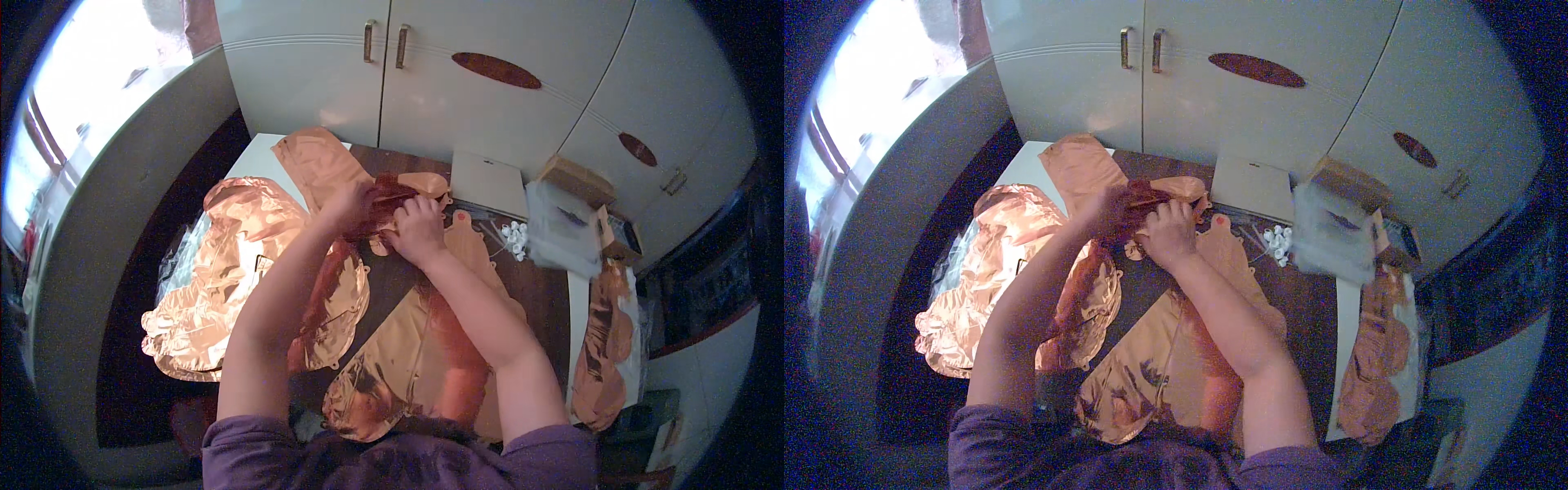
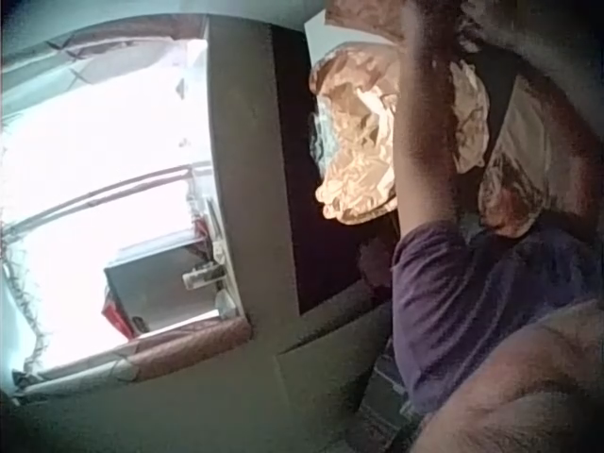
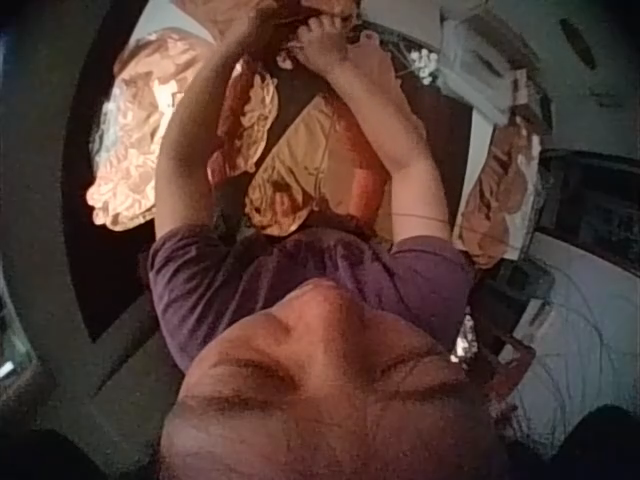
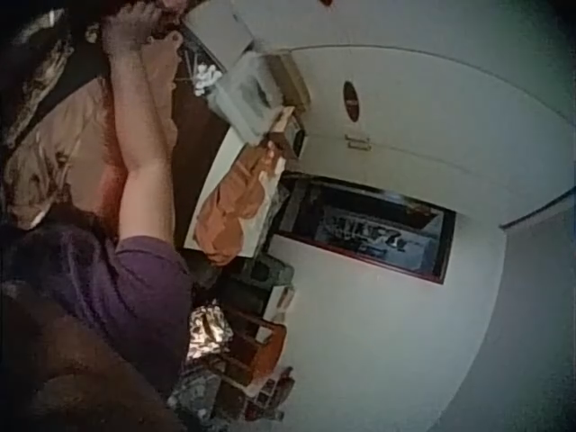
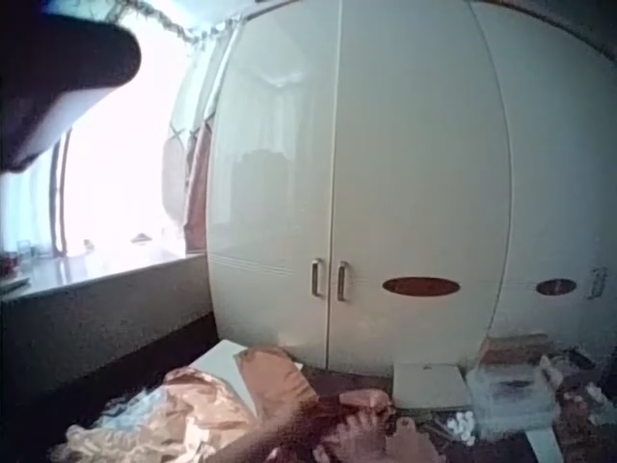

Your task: Folding a large foil balloon and placing it into a plastic retail sleeve with a cardboard insert.

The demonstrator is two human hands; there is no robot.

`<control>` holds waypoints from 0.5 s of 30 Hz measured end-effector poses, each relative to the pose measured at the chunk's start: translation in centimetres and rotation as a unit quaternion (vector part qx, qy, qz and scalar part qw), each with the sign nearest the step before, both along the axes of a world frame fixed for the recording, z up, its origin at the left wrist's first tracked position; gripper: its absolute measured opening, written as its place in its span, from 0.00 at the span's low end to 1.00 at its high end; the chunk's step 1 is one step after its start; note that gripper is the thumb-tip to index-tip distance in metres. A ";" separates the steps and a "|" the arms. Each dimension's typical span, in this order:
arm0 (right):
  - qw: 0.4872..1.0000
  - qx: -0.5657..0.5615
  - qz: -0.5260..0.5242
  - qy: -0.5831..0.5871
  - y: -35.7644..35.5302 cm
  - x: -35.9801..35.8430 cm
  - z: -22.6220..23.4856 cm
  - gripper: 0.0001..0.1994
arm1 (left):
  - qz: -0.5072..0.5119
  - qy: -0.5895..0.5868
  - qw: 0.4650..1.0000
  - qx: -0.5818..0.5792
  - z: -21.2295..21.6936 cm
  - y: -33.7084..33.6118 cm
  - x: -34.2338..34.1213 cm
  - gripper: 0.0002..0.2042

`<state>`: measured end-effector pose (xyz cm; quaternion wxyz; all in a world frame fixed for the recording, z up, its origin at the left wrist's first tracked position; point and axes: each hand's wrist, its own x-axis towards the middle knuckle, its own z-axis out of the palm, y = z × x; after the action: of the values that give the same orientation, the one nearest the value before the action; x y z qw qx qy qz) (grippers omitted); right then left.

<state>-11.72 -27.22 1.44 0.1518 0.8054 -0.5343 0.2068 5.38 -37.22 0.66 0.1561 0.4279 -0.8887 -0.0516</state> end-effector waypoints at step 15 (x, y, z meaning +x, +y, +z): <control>0.907 0.338 -0.197 -0.158 -0.7 -2.1 3.2 0.41 | 0.120 0.316 0.842 -0.421 27.0 -3.6 8.6 0.14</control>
<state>-13.78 -27.94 4.62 -0.1782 0.6435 -0.7371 0.1039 14.00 -40.78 27.71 0.5988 0.3847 -0.6691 0.2138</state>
